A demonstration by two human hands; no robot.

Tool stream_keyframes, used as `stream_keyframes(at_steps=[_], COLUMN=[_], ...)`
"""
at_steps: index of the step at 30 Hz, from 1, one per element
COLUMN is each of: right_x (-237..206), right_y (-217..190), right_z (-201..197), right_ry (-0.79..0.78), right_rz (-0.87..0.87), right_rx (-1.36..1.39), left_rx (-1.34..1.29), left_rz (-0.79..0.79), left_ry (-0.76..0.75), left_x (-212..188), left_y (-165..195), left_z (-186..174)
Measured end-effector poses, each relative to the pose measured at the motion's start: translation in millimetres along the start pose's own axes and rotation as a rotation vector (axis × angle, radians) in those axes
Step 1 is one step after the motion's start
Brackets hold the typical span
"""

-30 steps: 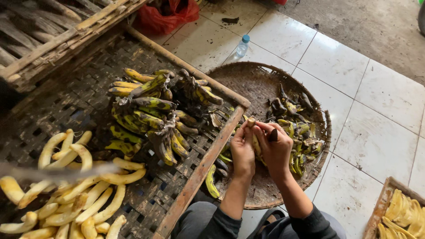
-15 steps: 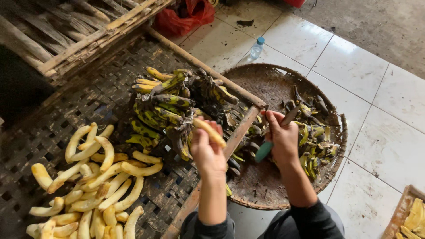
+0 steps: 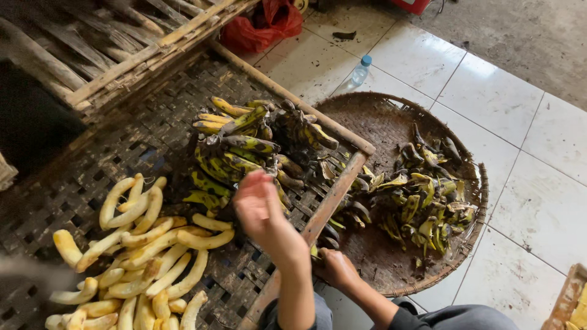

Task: The person sits at a bamboo rack and peels bananas one at a time, using a small knife to score and remove the skins. The peels are dropped into a round winnowing basket and the peeled bananas are placed on a slatted tray with other peeled bananas.

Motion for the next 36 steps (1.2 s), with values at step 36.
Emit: stream_keyframes(at_steps=[36], right_x=[-24.9], right_y=[117.3], right_z=[-161.8], right_ry=[0.996], right_rz=[-0.061], right_rx=[0.594], left_rx=[0.526], left_rz=[0.164], left_ry=[-1.047], left_x=[-128.5], left_y=[-88.5], left_z=[78.0])
Point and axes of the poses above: each hand's wrist, its own x-axis towards the middle knuckle, its own z-axis out of the palm, y = z × x, the point moved 1 cm from there along x, towards the middle knuckle, and after that the axes turned 2 degrees about x, right-handed, at the moved point
